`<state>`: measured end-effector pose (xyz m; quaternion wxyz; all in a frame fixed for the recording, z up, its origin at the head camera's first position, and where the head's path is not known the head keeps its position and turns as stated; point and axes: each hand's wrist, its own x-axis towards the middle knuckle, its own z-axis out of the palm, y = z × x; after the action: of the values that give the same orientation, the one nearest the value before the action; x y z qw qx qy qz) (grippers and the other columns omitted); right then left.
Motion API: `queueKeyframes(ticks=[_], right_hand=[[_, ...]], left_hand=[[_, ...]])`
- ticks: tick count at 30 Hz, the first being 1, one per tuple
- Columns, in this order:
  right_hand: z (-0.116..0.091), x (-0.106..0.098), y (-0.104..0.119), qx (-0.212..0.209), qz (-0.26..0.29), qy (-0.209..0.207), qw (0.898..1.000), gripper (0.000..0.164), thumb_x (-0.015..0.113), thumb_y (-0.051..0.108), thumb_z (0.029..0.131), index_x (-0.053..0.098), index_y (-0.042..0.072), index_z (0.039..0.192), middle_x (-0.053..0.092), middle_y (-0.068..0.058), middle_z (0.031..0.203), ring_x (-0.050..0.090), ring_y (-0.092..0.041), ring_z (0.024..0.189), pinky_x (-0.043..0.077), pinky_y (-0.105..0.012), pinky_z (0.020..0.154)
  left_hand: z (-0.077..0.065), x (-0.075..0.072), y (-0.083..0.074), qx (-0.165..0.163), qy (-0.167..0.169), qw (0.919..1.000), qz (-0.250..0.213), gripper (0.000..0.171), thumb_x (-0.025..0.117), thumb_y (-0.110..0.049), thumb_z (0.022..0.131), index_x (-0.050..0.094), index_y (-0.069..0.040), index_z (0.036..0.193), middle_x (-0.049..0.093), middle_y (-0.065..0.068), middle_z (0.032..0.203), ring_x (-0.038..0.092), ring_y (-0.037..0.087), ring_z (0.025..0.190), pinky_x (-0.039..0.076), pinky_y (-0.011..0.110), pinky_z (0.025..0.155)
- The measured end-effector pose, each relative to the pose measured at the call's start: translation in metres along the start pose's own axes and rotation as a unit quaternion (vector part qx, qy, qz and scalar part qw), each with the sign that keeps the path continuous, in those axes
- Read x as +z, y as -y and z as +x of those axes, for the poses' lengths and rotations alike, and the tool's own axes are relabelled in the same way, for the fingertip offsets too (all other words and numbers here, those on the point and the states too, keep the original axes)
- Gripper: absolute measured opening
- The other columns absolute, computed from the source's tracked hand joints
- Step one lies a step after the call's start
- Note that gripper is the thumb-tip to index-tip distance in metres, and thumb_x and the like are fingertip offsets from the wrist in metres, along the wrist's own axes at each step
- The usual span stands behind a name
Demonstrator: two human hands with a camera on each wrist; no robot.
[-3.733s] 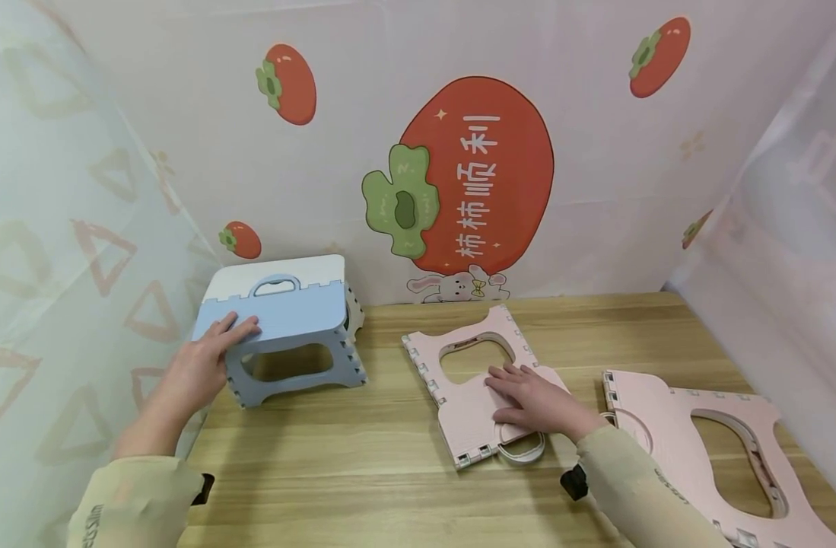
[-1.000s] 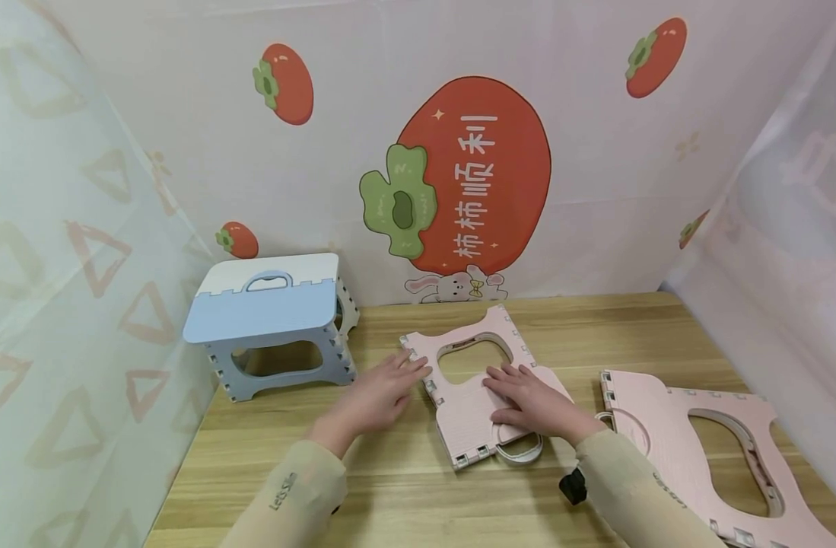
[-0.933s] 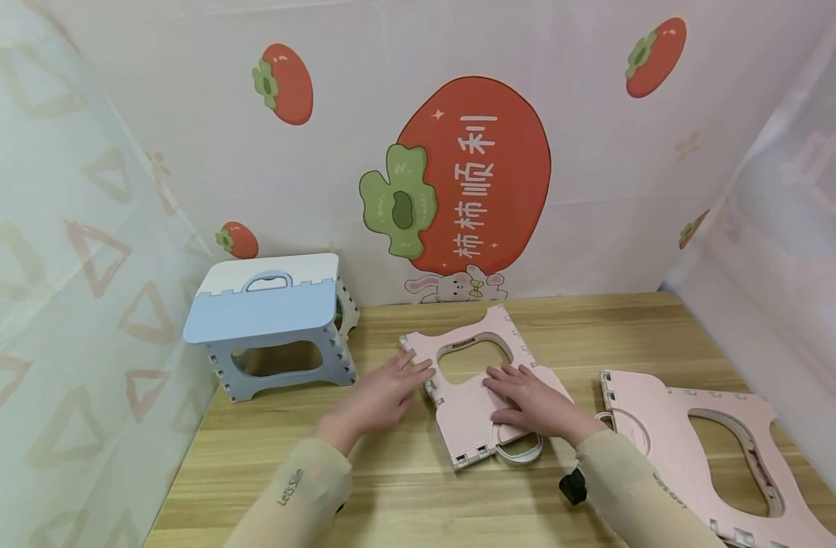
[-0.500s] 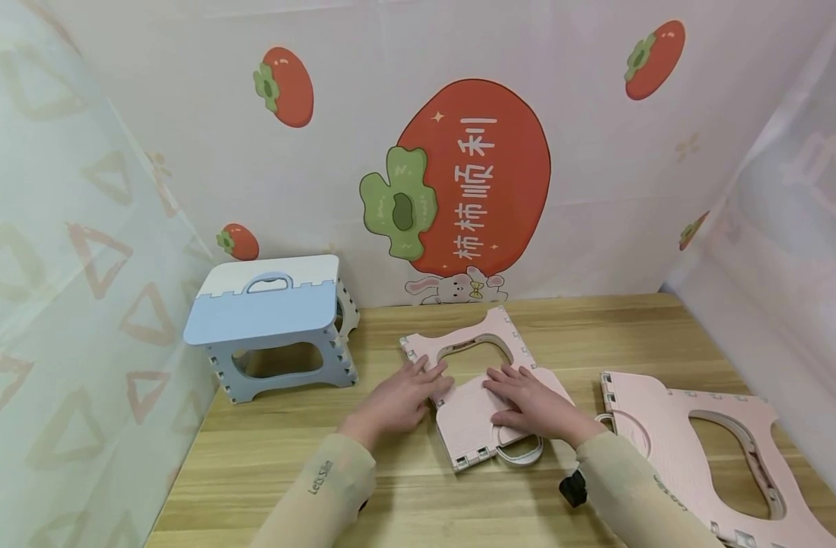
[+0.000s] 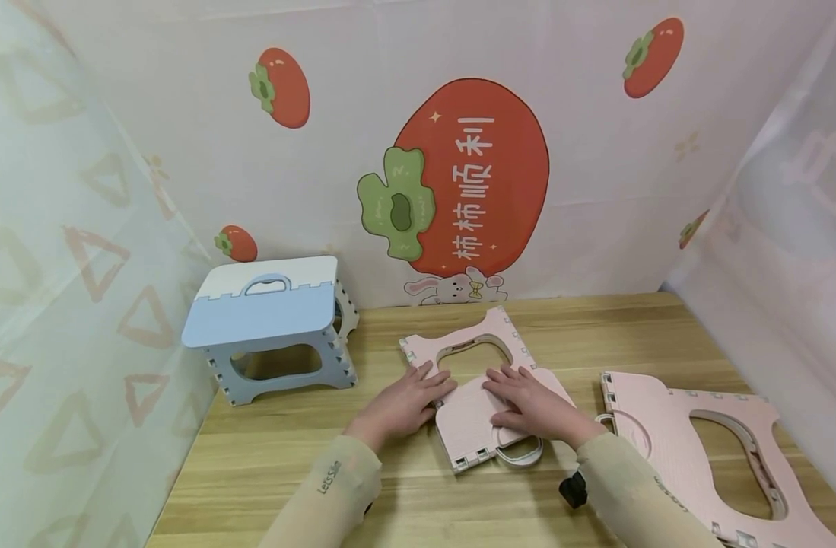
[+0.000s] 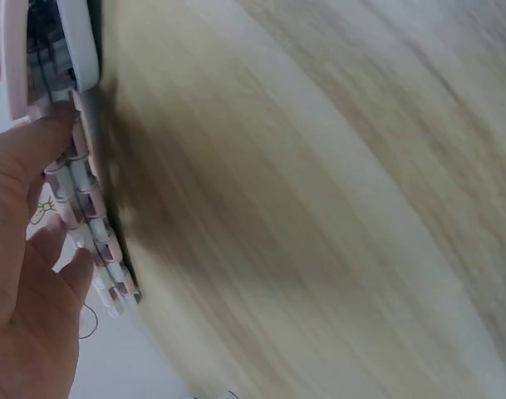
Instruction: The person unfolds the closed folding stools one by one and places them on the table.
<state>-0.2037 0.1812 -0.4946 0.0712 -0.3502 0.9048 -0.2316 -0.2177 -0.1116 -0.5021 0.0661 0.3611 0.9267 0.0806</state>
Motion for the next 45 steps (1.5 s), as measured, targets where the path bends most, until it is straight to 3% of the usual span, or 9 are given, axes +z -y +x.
queueKeyframes(ticks=[13,17,22,25,28,31,35,45], right_hand=[[-0.001,0.000,0.001,-0.014,-0.010,0.002,1.000,0.061,0.069,0.037,0.098,0.054,0.002,0.146,0.045,-0.021,0.156,0.034,-0.050,0.146,0.024,-0.067,0.119],[-0.002,-0.001,0.000,-0.017,-0.012,0.006,1.000,0.061,0.069,0.038,0.098,0.054,0.002,0.146,0.045,-0.019,0.156,0.034,-0.049,0.146,0.024,-0.066,0.120],[-0.002,-0.002,0.000,-0.027,-0.020,0.014,0.999,0.061,0.069,0.036,0.098,0.054,0.002,0.147,0.046,-0.019,0.156,0.035,-0.047,0.146,0.025,-0.064,0.120],[-0.002,-0.005,0.001,-0.032,-0.028,0.018,0.999,0.062,0.070,0.036,0.097,0.054,0.002,0.147,0.046,-0.020,0.156,0.036,-0.047,0.146,0.026,-0.064,0.120],[-0.003,-0.007,0.002,-0.029,-0.036,0.017,0.999,0.063,0.070,0.035,0.097,0.053,0.003,0.148,0.046,-0.021,0.156,0.037,-0.046,0.146,0.027,-0.064,0.120],[-0.004,-0.007,0.002,-0.026,-0.040,0.011,0.999,0.063,0.071,0.032,0.097,0.051,0.002,0.149,0.046,-0.021,0.156,0.037,-0.046,0.146,0.028,-0.064,0.119],[-0.005,-0.008,0.001,-0.028,-0.039,0.006,0.999,0.062,0.071,0.029,0.098,0.050,0.002,0.150,0.045,-0.020,0.156,0.036,-0.046,0.146,0.029,-0.065,0.118],[-0.006,-0.009,0.001,-0.024,-0.046,0.009,0.999,0.061,0.070,0.030,0.098,0.051,0.003,0.149,0.045,-0.018,0.157,0.037,-0.044,0.146,0.029,-0.063,0.119]], left_hand=[[-0.004,0.003,0.000,0.005,-0.028,0.9991,0.033,0.055,0.068,-0.031,0.098,0.054,-0.022,0.150,0.055,-0.005,0.151,0.039,0.030,0.148,0.029,0.050,0.124],[-0.003,0.004,-0.002,0.001,-0.030,0.9986,0.043,0.054,0.071,-0.032,0.096,0.057,-0.023,0.147,0.058,-0.006,0.147,0.042,0.028,0.147,0.025,0.050,0.125],[-0.003,0.005,-0.003,0.024,-0.044,0.9973,0.053,0.050,0.076,-0.027,0.092,0.064,-0.018,0.139,0.064,-0.004,0.140,0.045,0.028,0.145,0.022,0.047,0.127],[-0.004,0.005,-0.004,0.036,-0.051,0.9971,0.045,0.045,0.077,-0.025,0.091,0.067,-0.016,0.134,0.067,-0.003,0.133,0.049,0.026,0.141,0.026,0.043,0.126],[-0.006,0.004,-0.007,0.028,-0.048,0.9979,0.033,0.040,0.078,-0.028,0.091,0.069,-0.017,0.129,0.069,-0.005,0.126,0.055,0.020,0.134,0.037,0.037,0.120],[-0.008,0.004,-0.009,0.015,-0.048,0.9984,0.023,0.036,0.079,-0.033,0.090,0.071,-0.019,0.122,0.070,-0.008,0.118,0.060,0.014,0.121,0.050,0.030,0.106],[-0.009,0.004,-0.011,0.011,-0.053,0.9983,0.022,0.037,0.080,-0.039,0.088,0.072,-0.020,0.118,0.071,-0.009,0.112,0.061,0.010,0.108,0.054,0.026,0.089],[-0.014,0.009,-0.013,-0.002,-0.062,0.9971,0.045,0.051,0.079,-0.050,0.086,0.071,-0.022,0.128,0.072,-0.009,0.120,0.064,0.012,0.111,0.056,0.030,0.094]])
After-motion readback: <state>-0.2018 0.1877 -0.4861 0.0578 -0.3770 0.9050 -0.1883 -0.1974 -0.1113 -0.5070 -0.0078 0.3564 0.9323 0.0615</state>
